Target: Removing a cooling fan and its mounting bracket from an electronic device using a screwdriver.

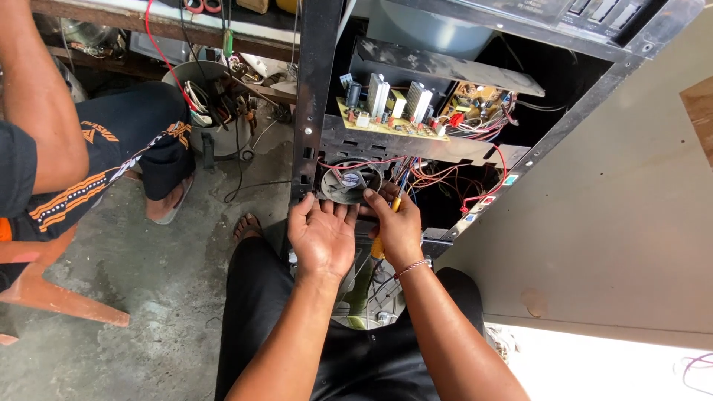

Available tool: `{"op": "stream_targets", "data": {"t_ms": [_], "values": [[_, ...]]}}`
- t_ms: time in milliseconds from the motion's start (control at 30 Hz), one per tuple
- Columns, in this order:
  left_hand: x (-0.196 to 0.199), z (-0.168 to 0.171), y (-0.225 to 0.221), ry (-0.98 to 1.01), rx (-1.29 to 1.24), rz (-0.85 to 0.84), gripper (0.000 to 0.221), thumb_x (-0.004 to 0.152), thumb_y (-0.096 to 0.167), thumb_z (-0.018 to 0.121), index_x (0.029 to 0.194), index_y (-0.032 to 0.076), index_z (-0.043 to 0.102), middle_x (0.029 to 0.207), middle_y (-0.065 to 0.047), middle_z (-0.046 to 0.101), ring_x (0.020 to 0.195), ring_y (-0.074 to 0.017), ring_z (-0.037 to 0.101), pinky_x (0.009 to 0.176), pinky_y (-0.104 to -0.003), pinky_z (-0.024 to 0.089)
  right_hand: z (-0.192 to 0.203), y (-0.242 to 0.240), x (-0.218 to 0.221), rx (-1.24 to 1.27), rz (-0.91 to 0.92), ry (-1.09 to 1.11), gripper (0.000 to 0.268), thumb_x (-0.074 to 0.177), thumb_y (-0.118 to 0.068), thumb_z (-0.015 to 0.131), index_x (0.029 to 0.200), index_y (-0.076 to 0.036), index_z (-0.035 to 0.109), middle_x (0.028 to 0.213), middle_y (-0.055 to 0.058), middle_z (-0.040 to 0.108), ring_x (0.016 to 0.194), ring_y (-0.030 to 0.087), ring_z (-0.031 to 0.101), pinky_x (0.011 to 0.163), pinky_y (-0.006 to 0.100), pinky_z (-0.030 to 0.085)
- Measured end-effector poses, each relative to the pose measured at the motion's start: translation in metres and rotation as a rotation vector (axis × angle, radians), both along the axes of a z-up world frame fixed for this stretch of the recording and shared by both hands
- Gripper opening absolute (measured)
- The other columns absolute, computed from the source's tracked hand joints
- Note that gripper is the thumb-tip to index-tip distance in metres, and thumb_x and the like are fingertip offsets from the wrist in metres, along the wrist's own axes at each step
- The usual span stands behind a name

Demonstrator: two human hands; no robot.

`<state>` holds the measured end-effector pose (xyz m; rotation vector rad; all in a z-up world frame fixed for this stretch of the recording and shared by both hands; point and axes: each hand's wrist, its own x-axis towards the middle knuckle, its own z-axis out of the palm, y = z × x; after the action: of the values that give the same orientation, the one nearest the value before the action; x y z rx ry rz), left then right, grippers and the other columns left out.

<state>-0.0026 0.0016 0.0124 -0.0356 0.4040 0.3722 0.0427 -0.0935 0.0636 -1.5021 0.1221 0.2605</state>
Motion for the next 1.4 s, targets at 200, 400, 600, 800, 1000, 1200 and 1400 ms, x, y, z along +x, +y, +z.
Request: {"op": "stream_targets", "data": {"t_ms": [200, 400, 600, 800, 1000, 1200, 1400], "values": [[-0.008, 0.034, 0.003, 0.071, -0.004, -0.033, 0.031, 0.087, 0.041, 0.064, 0.112, 0.024, 0.061, 0.129, 0.001, 0.064, 0.124, -0.0227, 0.058, 0.112, -0.05, 0.045, 0.002, 0.001, 0.004, -0.122, -0.011, -0.027, 0.04, 0.087, -0.017, 0.082, 0.119, 0.002, 0.069, 0.103, 0.019, 0.073, 0.081, 0.031, 0.078, 0.042, 0.031, 0.058], [-0.007, 0.036, 0.001, 0.121, 0.054, -0.059, 0.038, 0.087, 0.049, 0.062, 0.117, 0.028, 0.056, 0.135, 0.006, 0.059, 0.128, -0.0193, 0.054, 0.115, -0.049, 0.043, -0.006, -0.003, 0.013, -0.209, -0.021, -0.028, 0.045, 0.08, -0.019, 0.084, 0.117, 0.0, 0.067, 0.097, 0.017, 0.07, 0.076, 0.031, 0.071, 0.047, 0.033, 0.06], [-0.005, 0.052, -0.002, 0.155, 0.112, -0.05, 0.051, 0.087, 0.05, 0.06, 0.132, 0.028, 0.052, 0.144, 0.004, 0.05, 0.133, -0.0204, 0.049, 0.117, -0.049, 0.037, 0.005, 0.0, 0.012, -0.193, -0.007, -0.01, 0.044, 0.078, -0.02, 0.081, 0.113, 0.003, 0.07, 0.09, 0.017, 0.067, 0.074, 0.03, 0.068, 0.047, 0.033, 0.059], [0.008, 0.028, -0.002, 0.146, 0.11, -0.01, 0.048, 0.088, 0.037, 0.061, 0.133, 0.024, 0.054, 0.143, 0.002, 0.053, 0.132, -0.0212, 0.051, 0.115, -0.046, 0.038, -0.006, -0.005, 0.019, -0.186, 0.015, -0.015, 0.05, 0.077, -0.02, 0.083, 0.119, 0.003, 0.067, 0.095, 0.018, 0.069, 0.078, 0.03, 0.068, 0.056, 0.036, 0.062], [0.019, 0.002, -0.005, 0.167, 0.15, -0.008, 0.048, 0.092, 0.033, 0.065, 0.137, 0.019, 0.056, 0.144, 0.0, 0.052, 0.13, -0.0217, 0.051, 0.111, -0.042, 0.04, 0.0, -0.005, 0.017, -0.179, 0.021, -0.01, 0.054, 0.078, -0.019, 0.084, 0.124, 0.003, 0.064, 0.103, 0.02, 0.068, 0.085, 0.033, 0.069, 0.063, 0.037, 0.063], [0.013, 0.028, -0.004, 0.2, 0.117, -0.003, 0.046, 0.09, 0.033, 0.067, 0.133, 0.021, 0.056, 0.142, 0.003, 0.053, 0.129, -0.0204, 0.051, 0.111, -0.042, 0.04, -0.016, -0.008, 0.026, -0.154, 0.033, -0.029, 0.062, 0.073, -0.012, 0.084, 0.129, 0.005, 0.063, 0.105, 0.019, 0.07, 0.086, 0.032, 0.068, 0.056, 0.034, 0.062], [0.012, 0.037, -0.006, 0.239, 0.146, -0.001, 0.042, 0.09, 0.035, 0.07, 0.128, 0.019, 0.062, 0.137, 0.001, 0.057, 0.125, -0.0201, 0.054, 0.11, -0.041, 0.043, -0.019, -0.008, 0.028, -0.107, 0.03, -0.026, 0.067, 0.07, -0.009, 0.084, 0.131, 0.005, 0.059, 0.108, 0.02, 0.07, 0.088, 0.031, 0.069, 0.052, 0.032, 0.061]]}}
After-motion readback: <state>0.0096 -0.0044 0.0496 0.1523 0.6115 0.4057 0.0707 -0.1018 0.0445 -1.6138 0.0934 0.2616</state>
